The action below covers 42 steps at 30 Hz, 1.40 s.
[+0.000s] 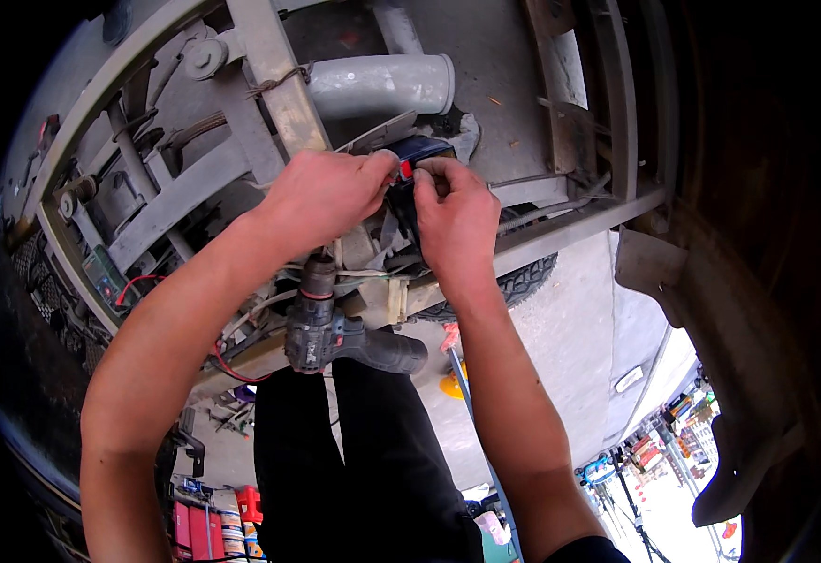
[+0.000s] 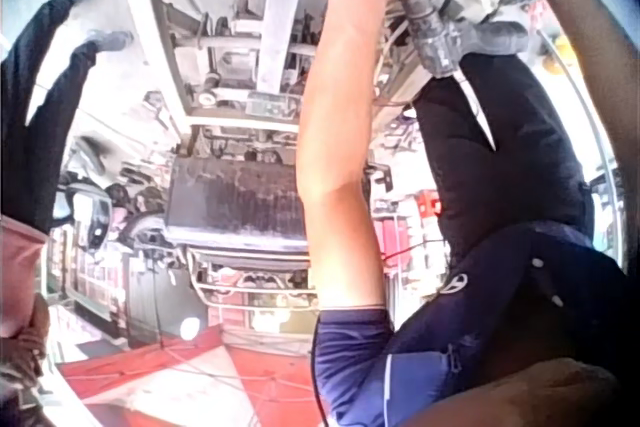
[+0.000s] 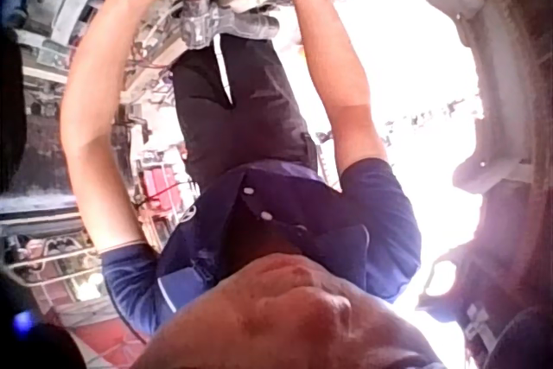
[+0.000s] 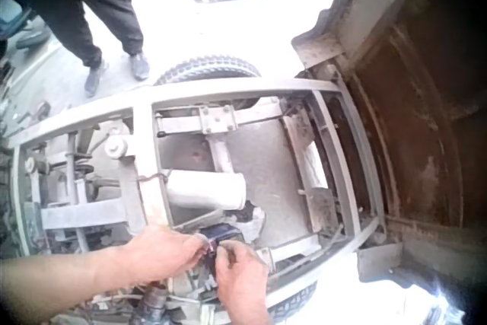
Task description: The person works on a white scooter, using a hammer to adjust the front wheel area. They then move to a three-wheeled vehicle frame, where they manipulate electrical wires and use a power drill to secure connections near the battery.
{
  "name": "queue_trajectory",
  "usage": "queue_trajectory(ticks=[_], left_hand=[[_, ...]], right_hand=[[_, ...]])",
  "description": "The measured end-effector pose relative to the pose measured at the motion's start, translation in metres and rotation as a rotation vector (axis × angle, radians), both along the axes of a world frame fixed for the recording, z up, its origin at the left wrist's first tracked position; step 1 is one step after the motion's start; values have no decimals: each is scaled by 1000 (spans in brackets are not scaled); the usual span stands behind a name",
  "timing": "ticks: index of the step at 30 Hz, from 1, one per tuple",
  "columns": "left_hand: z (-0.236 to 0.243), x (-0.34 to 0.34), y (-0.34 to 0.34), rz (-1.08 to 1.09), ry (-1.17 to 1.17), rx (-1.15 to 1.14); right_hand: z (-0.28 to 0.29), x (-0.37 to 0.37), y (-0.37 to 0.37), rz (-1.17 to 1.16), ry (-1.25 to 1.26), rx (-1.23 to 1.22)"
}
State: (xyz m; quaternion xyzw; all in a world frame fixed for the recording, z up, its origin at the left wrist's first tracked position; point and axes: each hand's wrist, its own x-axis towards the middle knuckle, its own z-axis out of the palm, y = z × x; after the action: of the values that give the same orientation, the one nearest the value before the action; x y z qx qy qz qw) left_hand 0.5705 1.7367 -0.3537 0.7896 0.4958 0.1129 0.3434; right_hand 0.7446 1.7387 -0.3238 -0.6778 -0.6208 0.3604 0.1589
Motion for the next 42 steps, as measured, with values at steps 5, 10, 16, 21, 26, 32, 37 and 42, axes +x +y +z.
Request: queue_trajectory(ticks=[5, 10, 16, 21, 26, 32, 37, 42], left_hand=[[-1, 1, 0, 11, -35, 14], [-1, 1, 0, -10, -4, -10], [-2, 3, -1, 45, -3, 9], [-3, 2, 0, 60, -37, 24], [-3, 3, 2, 79, -65, -29], [-1, 5, 1, 113, -57, 6], [-1, 8, 0, 127, -48, 21], [-2, 8, -3, 128, 18, 33]], right_hand=[[-8, -13, -10, 2, -130, 77], [-15, -27, -16, -38, -247, 110], [-7, -29, -14, -162, -87, -10], [7, -24, -11, -305, 110, -258], [7, -17, -6, -243, 38, -254], [6, -8, 5, 184, -223, 13], [6, 1, 18, 321, -232, 16], [1, 1, 18, 415, -271, 65]])
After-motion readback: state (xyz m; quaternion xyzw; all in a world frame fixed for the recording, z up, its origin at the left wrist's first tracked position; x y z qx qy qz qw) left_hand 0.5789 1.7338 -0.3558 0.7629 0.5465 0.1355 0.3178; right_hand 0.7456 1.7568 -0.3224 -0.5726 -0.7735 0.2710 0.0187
